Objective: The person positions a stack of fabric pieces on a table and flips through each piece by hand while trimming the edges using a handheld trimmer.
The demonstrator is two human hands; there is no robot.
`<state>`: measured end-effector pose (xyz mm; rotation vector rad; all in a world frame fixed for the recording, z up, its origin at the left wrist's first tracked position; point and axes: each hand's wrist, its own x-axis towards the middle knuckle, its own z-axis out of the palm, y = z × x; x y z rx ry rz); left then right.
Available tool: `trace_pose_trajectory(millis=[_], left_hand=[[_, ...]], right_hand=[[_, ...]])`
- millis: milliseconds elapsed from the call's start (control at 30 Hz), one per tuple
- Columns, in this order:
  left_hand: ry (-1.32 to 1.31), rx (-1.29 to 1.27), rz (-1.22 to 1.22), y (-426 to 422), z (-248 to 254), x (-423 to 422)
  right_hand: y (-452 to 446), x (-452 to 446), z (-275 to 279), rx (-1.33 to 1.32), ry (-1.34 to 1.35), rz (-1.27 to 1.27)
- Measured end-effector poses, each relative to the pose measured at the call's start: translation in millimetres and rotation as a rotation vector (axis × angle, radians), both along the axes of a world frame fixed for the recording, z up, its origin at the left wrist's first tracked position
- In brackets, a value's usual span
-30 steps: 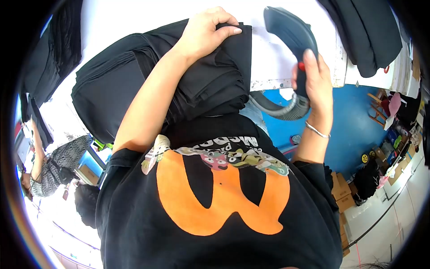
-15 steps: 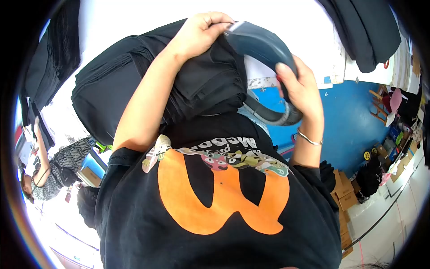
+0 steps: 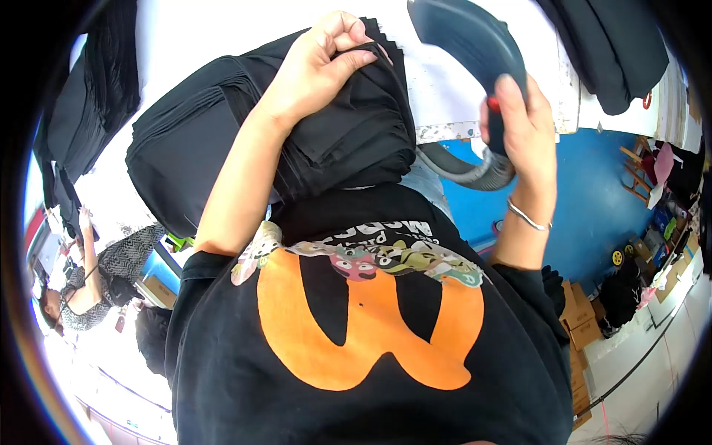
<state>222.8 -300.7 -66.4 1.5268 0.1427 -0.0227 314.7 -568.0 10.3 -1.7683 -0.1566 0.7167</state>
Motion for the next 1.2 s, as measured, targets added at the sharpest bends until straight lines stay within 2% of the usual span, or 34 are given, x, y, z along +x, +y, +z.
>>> trace_pose_trajectory(millis=[67,133,167,200,267,333,367,400,433,467,500,533,600,700,733,800,900,1033,1200], left_hand=[[-0.018,0.011,0.005,0,-3,-1],[0.016,0.025,0.043,-2,-4,-1],[0.081,0.253,0.039,4,-2,-5],[0.068,0.157,0.073,6,9,-12],[0.276,0.359,-0.144,23,46,-34],[0.573,0.25,-0.348,25,83,-45],[0.688,0.406,-0.375,21,86,-45],[0.687,0.407,-0.372,17,82,-41],[0.658,0.613,-0.373,13,73,-37],[0.622,0.82,-0.372,11,62,-34],[0.29,1.126,-0.267,8,46,-35],[0.173,1.28,-0.149,6,32,-29],[-0.043,1.335,0.135,3,16,-12],[-0.054,1.467,0.242,12,-9,-10],[-0.051,1.465,0.242,14,-11,-9],[0.036,1.082,0.176,18,-9,-5],[0.1,1.064,0.203,20,-14,-1],[0.024,0.991,0.209,23,-18,-5],[0.034,0.936,0.21,22,-21,1]], right_hand=[[-15,-8,-2,0.052,0.088,0.083],[-7,-15,-2,-0.115,0.128,0.241],[-2,-19,-6,-0.11,0.12,0.19],[2,-20,-10,-0.101,0.11,0.144],[-5,-15,-6,-0.101,0.095,0.045],[-14,-15,-9,-0.126,0.072,0.072],[-12,-16,-12,-0.21,-0.034,0.169],[-9,-18,-13,-0.295,-0.14,0.265],[6,-18,-13,-0.444,-0.248,0.383],[20,-19,-15,-0.454,-0.369,0.383],[35,-11,-17,-0.4,-0.295,0.324],[43,-8,-17,-0.348,-0.215,0.264],[33,-8,-11,-0.382,-0.224,0.261],[21,-13,-9,-0.429,-0.261,0.312],[19,-17,-8,-0.458,-0.271,0.357],[34,-17,-7,-0.515,-0.269,0.357],[72,-5,-23,-0.498,-0.544,0.328],[47,-19,1,-0.563,-0.362,0.379],[71,-9,-5,-0.585,-0.427,0.388]])
